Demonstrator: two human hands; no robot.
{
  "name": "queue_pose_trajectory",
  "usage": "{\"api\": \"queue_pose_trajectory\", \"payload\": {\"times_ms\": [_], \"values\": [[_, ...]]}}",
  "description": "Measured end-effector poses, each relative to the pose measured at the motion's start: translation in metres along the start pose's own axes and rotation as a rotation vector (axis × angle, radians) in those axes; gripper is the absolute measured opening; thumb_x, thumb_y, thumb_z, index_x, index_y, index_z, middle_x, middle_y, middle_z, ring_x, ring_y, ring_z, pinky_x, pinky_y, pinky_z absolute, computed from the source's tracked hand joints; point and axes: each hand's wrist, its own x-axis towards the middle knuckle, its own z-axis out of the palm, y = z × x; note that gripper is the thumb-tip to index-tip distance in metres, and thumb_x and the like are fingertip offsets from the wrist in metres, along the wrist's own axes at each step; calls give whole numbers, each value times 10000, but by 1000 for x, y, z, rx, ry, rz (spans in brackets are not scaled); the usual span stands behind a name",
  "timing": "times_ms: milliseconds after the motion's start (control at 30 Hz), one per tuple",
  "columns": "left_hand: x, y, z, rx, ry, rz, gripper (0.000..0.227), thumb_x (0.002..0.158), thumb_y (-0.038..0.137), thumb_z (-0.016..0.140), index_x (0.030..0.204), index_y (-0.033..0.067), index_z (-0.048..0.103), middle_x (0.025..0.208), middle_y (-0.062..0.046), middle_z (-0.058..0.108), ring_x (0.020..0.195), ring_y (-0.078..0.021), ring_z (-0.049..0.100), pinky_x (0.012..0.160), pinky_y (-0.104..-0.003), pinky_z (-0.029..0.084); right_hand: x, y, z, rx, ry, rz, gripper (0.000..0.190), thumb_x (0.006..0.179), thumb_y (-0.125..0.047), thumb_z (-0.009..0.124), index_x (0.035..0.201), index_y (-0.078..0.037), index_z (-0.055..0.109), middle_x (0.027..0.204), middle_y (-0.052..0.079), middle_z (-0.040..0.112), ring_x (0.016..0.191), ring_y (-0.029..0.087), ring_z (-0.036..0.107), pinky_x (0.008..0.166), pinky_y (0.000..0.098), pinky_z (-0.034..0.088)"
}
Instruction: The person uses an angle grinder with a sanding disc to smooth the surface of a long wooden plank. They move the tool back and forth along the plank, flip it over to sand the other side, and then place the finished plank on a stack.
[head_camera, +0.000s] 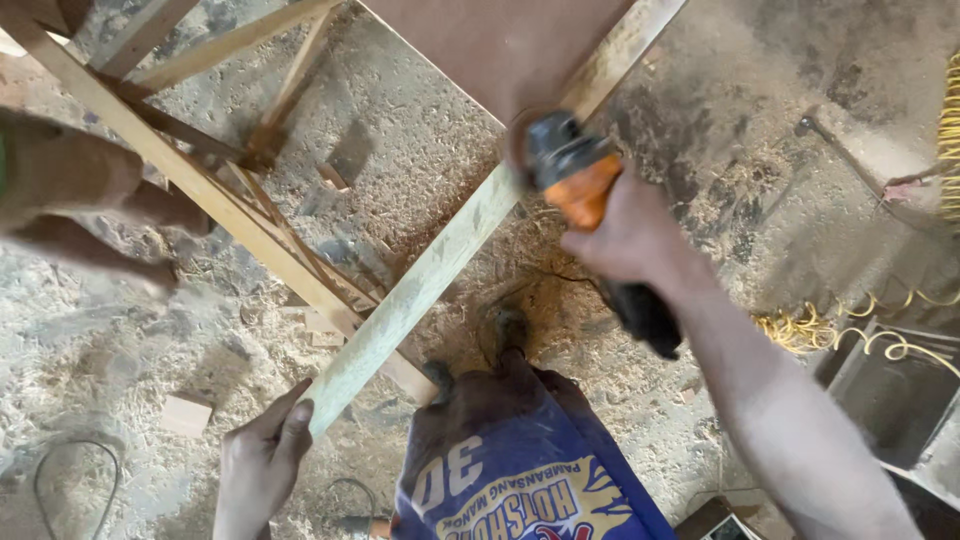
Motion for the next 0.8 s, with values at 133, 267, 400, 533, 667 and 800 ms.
{"api": "queue_pose_trajectory", "payload": {"times_ms": [133, 267, 400, 533, 667, 800], "values": [[3, -27, 10, -628, -96, 132, 561, 1104, 431, 378, 1364, 16, 652, 1139, -270, 679, 1060, -332, 674, 943, -429, 486, -49, -18, 45, -35, 58, -325, 808, 716, -233, 844, 1314, 66, 390, 1054, 276, 698, 967, 423, 708, 891, 476, 578], [17, -43, 33, -1172, -51, 205, 669, 1093, 439, 306, 1227, -112, 661, 1355, -269, 667, 1352, -337, 607, 1234, -416, 343, -81, -47, 78, -27, -2, -451, 762, 715, -218, 810, 1290, 66, 399, 995, 296, 711, 967, 478, 695, 871, 521, 561], [16, -52, 65, -1196, 22, 146, 630, 1113, 352, 259, 1240, -81, 699, 1299, -202, 722, 1247, -315, 660, 1177, -389, 423, -118, -68, 107, -95, -123, -484, 761, 715, -223, 811, 1273, 73, 387, 977, 304, 701, 950, 482, 695, 852, 518, 574], [24, -66, 78, -1105, 7, 174, 610, 1101, 335, 277, 1291, -73, 689, 1294, -168, 724, 1252, -272, 621, 1144, -370, 398, -154, -91, 139, -144, -220, -576, 738, 723, -223, 799, 1264, 72, 392, 934, 293, 716, 931, 486, 699, 845, 534, 567], [34, -89, 92, -1204, -47, 41, 570, 1102, 366, 330, 1254, -54, 684, 1257, -158, 724, 1231, -243, 627, 1136, -367, 437, -178, -104, 160, -191, -263, -662, 697, 736, -216, 795, 1247, 65, 414, 919, 296, 712, 920, 497, 691, 842, 552, 549], [38, -112, 99, -1256, -66, 70, 553, 1108, 353, 366, 1209, -77, 697, 1220, -202, 728, 1199, -268, 658, 1142, -399, 451, -191, -111, 168, -215, -332, -643, 686, 729, -217, 786, 1228, 71, 414, 902, 298, 711, 933, 481, 701, 854, 534, 560]]}}
